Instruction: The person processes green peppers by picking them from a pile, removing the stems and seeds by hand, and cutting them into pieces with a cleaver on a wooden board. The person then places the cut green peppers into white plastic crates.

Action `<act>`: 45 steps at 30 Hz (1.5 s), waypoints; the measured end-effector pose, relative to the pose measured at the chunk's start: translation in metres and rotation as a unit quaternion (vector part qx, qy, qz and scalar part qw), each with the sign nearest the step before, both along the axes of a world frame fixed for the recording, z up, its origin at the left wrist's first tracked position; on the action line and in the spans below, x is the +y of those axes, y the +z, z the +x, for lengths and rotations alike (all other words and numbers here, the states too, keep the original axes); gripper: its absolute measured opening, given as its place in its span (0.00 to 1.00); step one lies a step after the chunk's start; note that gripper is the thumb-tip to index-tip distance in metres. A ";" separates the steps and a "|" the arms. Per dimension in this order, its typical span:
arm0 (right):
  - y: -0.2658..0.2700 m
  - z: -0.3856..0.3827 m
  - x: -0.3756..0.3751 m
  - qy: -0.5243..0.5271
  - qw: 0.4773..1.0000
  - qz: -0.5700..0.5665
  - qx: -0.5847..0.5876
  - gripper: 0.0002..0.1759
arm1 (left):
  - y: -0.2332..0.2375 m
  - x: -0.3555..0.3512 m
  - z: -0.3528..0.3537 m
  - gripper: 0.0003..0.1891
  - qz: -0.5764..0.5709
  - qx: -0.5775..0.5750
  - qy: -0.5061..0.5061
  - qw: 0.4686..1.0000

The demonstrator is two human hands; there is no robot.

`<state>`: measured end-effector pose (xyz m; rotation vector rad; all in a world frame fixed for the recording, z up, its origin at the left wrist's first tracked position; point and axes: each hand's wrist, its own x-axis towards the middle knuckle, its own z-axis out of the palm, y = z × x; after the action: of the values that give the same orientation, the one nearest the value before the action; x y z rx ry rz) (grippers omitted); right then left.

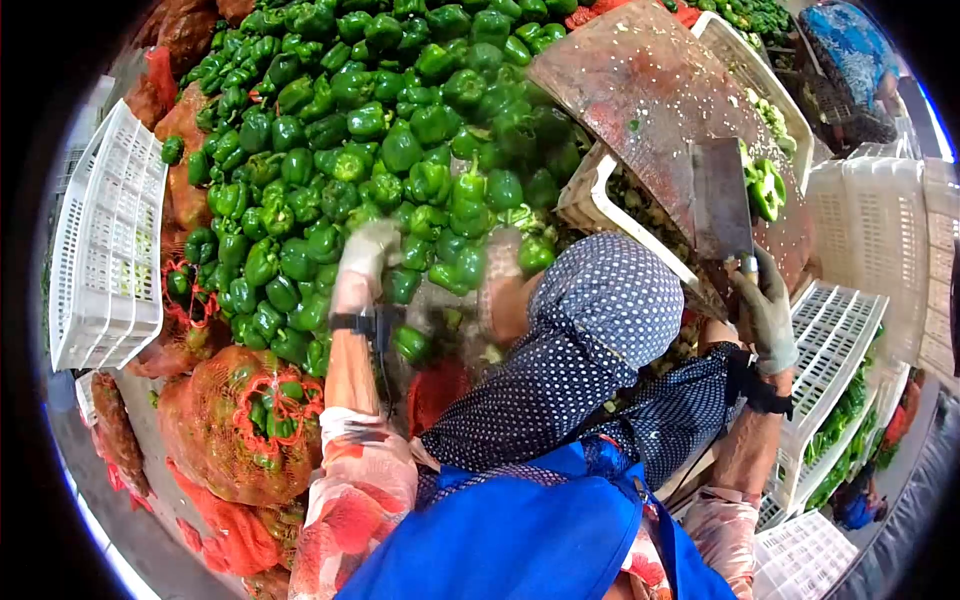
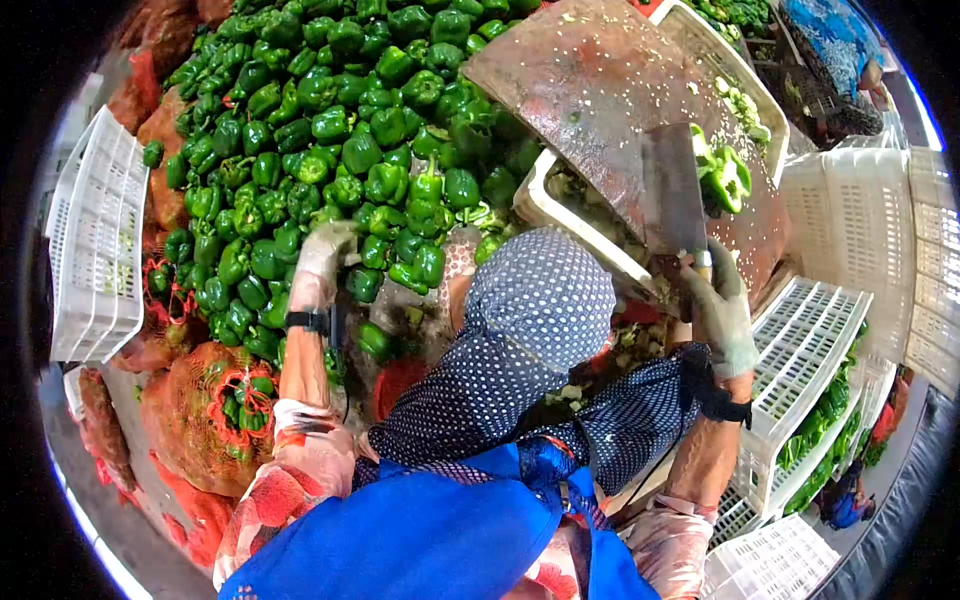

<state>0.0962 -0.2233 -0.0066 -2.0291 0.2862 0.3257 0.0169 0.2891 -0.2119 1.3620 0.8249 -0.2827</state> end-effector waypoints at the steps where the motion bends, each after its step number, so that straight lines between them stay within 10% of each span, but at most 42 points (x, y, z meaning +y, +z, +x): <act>1: 0.002 -0.003 -0.003 -0.010 1.000 0.000 0.011 0.26 | -0.029 -0.002 -0.016 0.15 0.079 -0.115 -0.109 0.984; 2: 0.005 -0.006 -0.008 -0.020 1.000 0.001 0.022 0.26 | -0.051 -0.006 -0.030 0.14 0.156 -0.228 -0.213 0.937; 6: -0.006 -0.018 -0.041 -0.025 0.999 -0.029 -0.016 0.26 | -0.025 -0.086 -0.015 0.24 0.219 0.093 -0.284 0.929; 8: -0.011 -0.023 -0.051 -0.039 0.999 -0.031 -0.012 0.24 | -0.055 -0.107 -0.015 0.32 0.348 -0.036 -0.356 0.866; 10: -0.013 -0.026 -0.052 -0.043 0.998 -0.045 -0.017 0.23 | -0.024 -0.118 0.000 0.32 0.363 0.071 -0.460 0.807; 18: -0.021 -0.034 -0.040 -0.084 0.996 0.022 0.003 0.32 | 0.042 -0.122 0.085 0.28 0.330 -0.130 -0.375 0.857; 25: -0.014 -0.032 -0.036 -0.030 0.998 -0.056 0.001 0.28 | -0.043 -0.153 0.169 0.25 0.488 -0.048 -0.578 0.653; 30: 0.005 -0.034 -0.009 -0.070 0.997 -0.020 0.035 0.27 | -0.029 -0.146 0.163 0.28 0.384 -0.072 -0.443 0.807; 34: -0.020 -0.038 -0.028 -0.018 0.987 -0.135 -0.081 0.27 | 0.055 -0.114 0.155 0.39 -0.002 -0.185 -0.192 0.964; 38: -0.008 -0.038 -0.017 -0.025 0.993 -0.100 -0.053 0.31 | 0.166 -0.130 0.155 0.45 0.010 -0.372 -0.185 0.910; 39: 0.001 -0.036 -0.011 -0.008 0.988 -0.152 -0.033 0.33 | 0.177 -0.145 0.160 0.47 -0.159 -0.401 -0.190 0.882; 45: 0.031 -0.041 0.002 0.025 0.994 -0.106 -0.015 0.35 | 0.172 -0.276 0.204 0.45 0.044 -0.467 -0.328 0.820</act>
<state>0.0552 -0.2209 0.0248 -2.2519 0.2609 0.3071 0.2213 0.0130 -0.0395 1.5992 -0.4818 -0.0669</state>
